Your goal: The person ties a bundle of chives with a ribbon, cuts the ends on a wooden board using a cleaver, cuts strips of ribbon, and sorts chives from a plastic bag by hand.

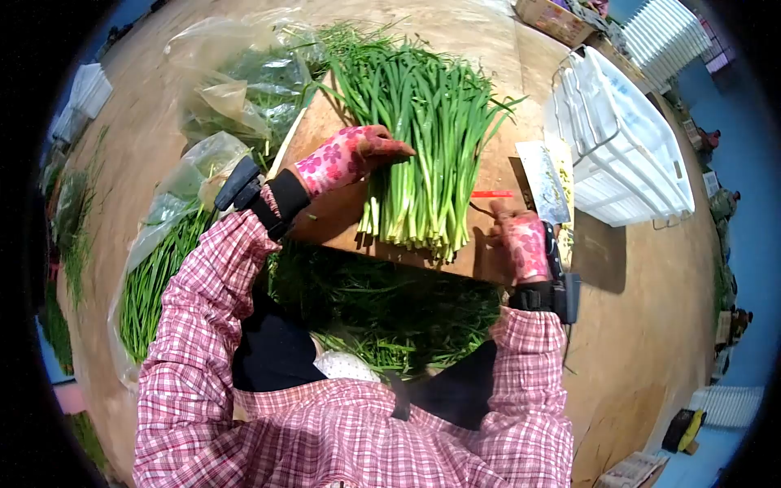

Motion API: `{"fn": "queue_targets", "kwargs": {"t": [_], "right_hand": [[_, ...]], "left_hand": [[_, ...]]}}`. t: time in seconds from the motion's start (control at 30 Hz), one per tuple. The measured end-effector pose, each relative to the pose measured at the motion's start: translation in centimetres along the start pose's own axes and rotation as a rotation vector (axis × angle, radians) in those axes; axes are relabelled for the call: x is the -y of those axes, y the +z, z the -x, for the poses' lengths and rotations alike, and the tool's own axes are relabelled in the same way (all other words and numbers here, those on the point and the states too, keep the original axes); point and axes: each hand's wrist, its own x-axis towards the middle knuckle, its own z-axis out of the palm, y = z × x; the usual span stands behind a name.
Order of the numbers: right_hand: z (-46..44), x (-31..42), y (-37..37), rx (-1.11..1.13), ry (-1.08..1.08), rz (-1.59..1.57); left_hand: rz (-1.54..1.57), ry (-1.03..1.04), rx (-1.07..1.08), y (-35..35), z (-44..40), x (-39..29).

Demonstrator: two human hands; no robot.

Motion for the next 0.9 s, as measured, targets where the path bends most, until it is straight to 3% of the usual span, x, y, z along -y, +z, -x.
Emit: {"fn": "queue_targets", "kwargs": {"t": [0.03,0.1,0.27,0.3,0.33,0.43,0.47,0.57,0.63,0.73,0.9], "right_hand": [[0.3,0.4,0.5,0.004,0.124,-0.054],[-0.7,0.1,1.9,0.053,0.072,-0.445],[-2.2,0.4,4.4,-0.048,-0.032,-0.690],[-2.4,0.6,4.7,-0.047,-0.054,-0.707],[-2.5,0.8,5.0,-0.048,-0.072,-0.725],[-2.8,2.4,5.6,-0.124,-0.345,-0.359],[-2.6,3.3,5.9,-0.130,-0.256,-0.277],[-1.8,5.2,7.6,-0.253,-0.567,-0.091],[-1.9,5.9,7.9,-0.188,-0.592,-0.124],[-1.4,7.2,8.5,-0.159,-0.683,-0.125],[-1.0,9.4,8.7,0.097,-0.697,-0.117]], "left_hand": [[0.100,-0.013,-0.024,0.0,-0.2,-0.3],[-0.037,-0.015,0.012,-0.4,0.0,-0.5],[0.173,-0.219,-0.122,-0.7,0.6,-1.1],[0.519,-0.349,-0.194,-0.8,0.7,-1.8],[0.596,-0.396,-0.176,-0.3,0.9,-0.4],[0.603,-0.496,-0.120,0.2,0.1,-1.4],[0.722,-0.483,-0.097,0.4,-0.6,-2.2],[0.706,-0.580,-0.059,1.3,-1.9,-2.7],[0.812,-0.525,-0.092,1.4,-2.4,-3.8],[0.708,-0.562,-0.183,1.5,-2.1,-4.9],[0.596,-0.586,-0.349,0.4,-1.2,-8.6]]}}
